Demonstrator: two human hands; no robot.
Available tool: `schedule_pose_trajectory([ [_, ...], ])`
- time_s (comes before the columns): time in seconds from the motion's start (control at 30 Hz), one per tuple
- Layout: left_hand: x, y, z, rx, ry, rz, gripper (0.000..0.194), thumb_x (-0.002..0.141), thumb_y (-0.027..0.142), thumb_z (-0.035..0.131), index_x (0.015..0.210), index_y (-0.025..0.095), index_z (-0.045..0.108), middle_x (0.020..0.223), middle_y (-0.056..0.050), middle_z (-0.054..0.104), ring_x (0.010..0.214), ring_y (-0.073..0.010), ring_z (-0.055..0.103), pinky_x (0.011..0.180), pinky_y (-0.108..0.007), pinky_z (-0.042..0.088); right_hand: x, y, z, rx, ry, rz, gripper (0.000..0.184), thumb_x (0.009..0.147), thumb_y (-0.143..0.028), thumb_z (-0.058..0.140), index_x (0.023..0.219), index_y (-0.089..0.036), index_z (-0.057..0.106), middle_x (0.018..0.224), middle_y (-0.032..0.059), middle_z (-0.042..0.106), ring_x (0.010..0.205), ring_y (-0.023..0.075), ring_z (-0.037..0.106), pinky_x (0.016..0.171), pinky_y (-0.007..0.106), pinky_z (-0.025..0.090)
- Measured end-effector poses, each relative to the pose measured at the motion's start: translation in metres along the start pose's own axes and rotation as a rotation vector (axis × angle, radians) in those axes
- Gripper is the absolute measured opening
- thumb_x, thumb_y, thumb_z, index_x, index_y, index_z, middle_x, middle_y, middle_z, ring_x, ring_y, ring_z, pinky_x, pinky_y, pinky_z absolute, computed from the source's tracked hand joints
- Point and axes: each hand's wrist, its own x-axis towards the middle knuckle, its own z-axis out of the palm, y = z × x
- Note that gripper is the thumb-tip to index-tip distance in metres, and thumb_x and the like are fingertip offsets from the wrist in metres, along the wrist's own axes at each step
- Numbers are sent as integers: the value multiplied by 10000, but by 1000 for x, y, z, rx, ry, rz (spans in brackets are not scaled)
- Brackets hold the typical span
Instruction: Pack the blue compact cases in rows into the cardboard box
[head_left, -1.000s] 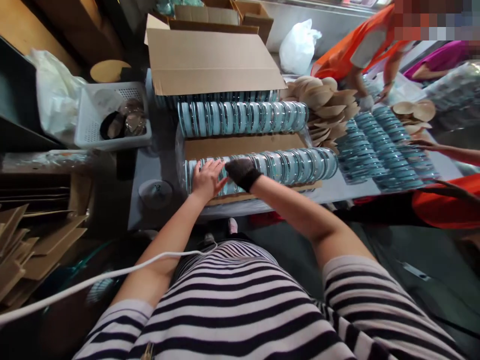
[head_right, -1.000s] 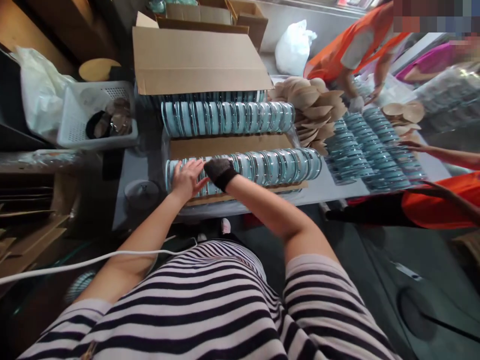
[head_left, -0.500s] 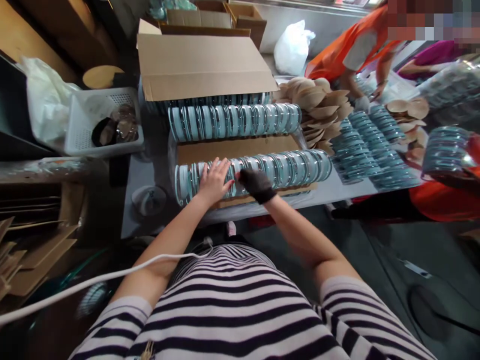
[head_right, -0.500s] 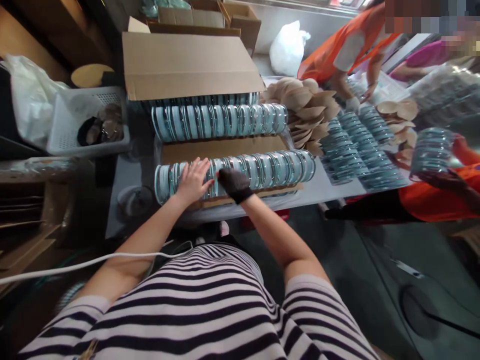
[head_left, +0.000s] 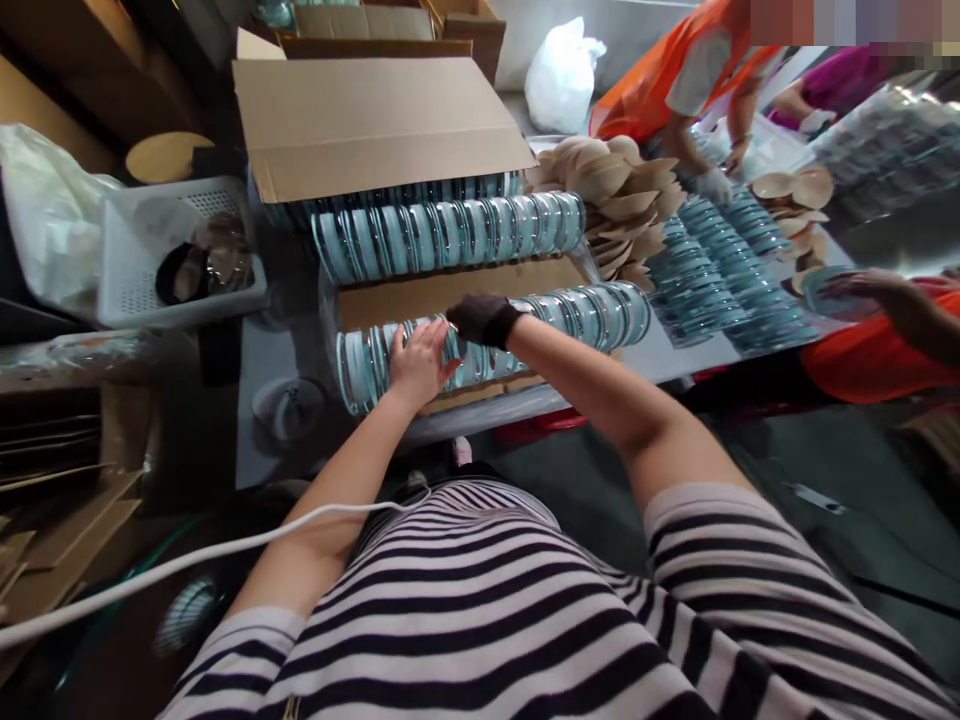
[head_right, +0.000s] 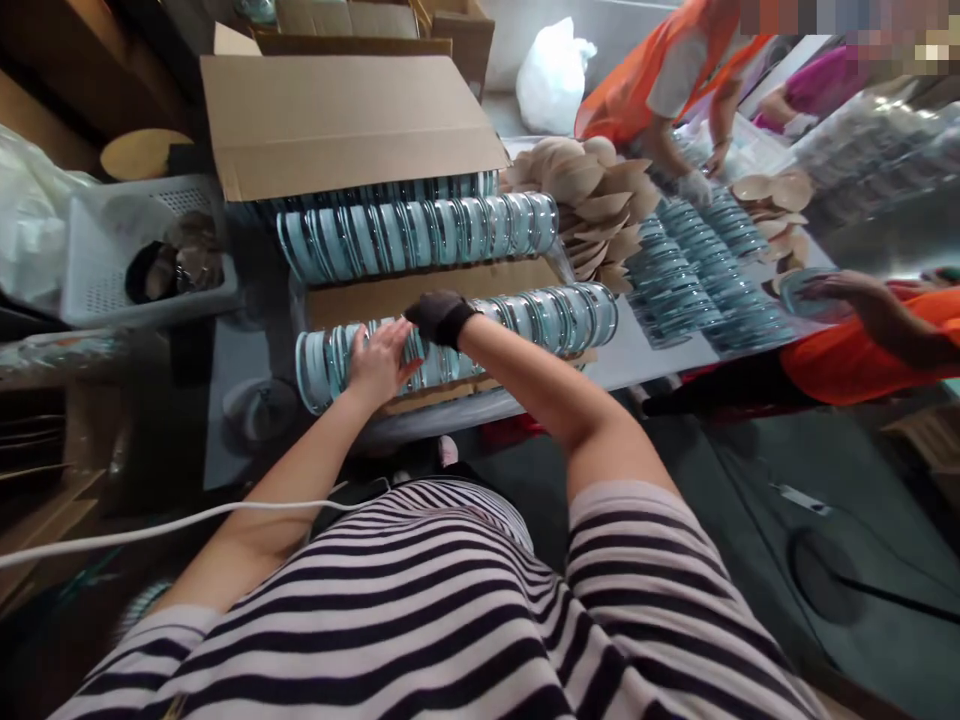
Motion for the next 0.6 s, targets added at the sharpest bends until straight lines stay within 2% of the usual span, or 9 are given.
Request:
schedule_pose_trajectory([
  [0.07,-1,1,0,-26,11,-3,645,888,440,587,1472,197,463,1524,-143,454,1414,-357,392,1224,-555,-11,-36,-6,33,54,56,70,339,954,-299,445,1123,-177,712,1088,165,722,1046,301,676,893,405,502],
  [0.13,-2,2,-1,-34,18,-7,653,875,438,609,1469,206,469,1519,-143,460,1413,-354,395,1226,-551,-4,-64,-18,72,132,31,169,384,977,-346,399,1184,-197,686,1111,150,719,1008,293,684,856,391,510],
  [0.23,-3,4,-5,6,2,-14,660,880,444,600,1476,198,459,1521,-145,456,1417,-354,388,1224,-559,11,-85,-40,122,212,-24,234,414,1002,-350,351,1243,-206,656,1195,132,699,1044,280,672,861,359,502],
  [0.3,-3,8,-10,69,-29,-28,650,897,445,570,1481,183,451,1534,-146,437,1441,-356,351,1218,-579,22,-89,-45,136,241,-19,252,426,1017,-354,324,1239,-213,660,1218,118,694,1061,265,667,873,338,493],
  [0.33,-2,12,-12,112,-48,-32,643,906,442,552,1482,174,449,1551,-147,411,1460,-357,317,1214,-590,26,-90,-42,135,253,-12,244,427,1022,-375,327,1227,-221,668,1213,108,698,1064,257,666,878,325,489],
  [0.4,3,21,-14,199,-78,-25,640,924,441,514,1492,159,432,1593,-143,337,1495,-350,239,1212,-598,38,-86,-27,118,263,30,240,440,1023,-432,335,1190,-232,689,1181,94,712,1060,245,667,878,308,485],
  [0.47,12,30,-12,254,-109,4,671,933,460,487,1522,156,381,1622,-130,275,1514,-335,184,1216,-589,67,-73,-1,85,224,112,280,462,1029,-439,310,1187,-224,687,1158,105,714,1052,243,670,873,311,488],
  [0.53,22,36,-5,270,-139,42,699,942,486,454,1550,166,325,1617,-117,290,1512,-322,198,1215,-585,99,-50,27,44,124,135,322,444,1030,-378,311,1223,-180,659,1177,152,691,1072,260,663,877,337,496],
  [0.6,27,40,4,268,-161,80,694,952,496,420,1556,175,308,1592,-116,347,1489,-318,260,1207,-593,124,-27,51,4,15,-19,285,373,996,-349,440,1190,-117,658,1177,195,669,1091,280,650,885,370,510],
])
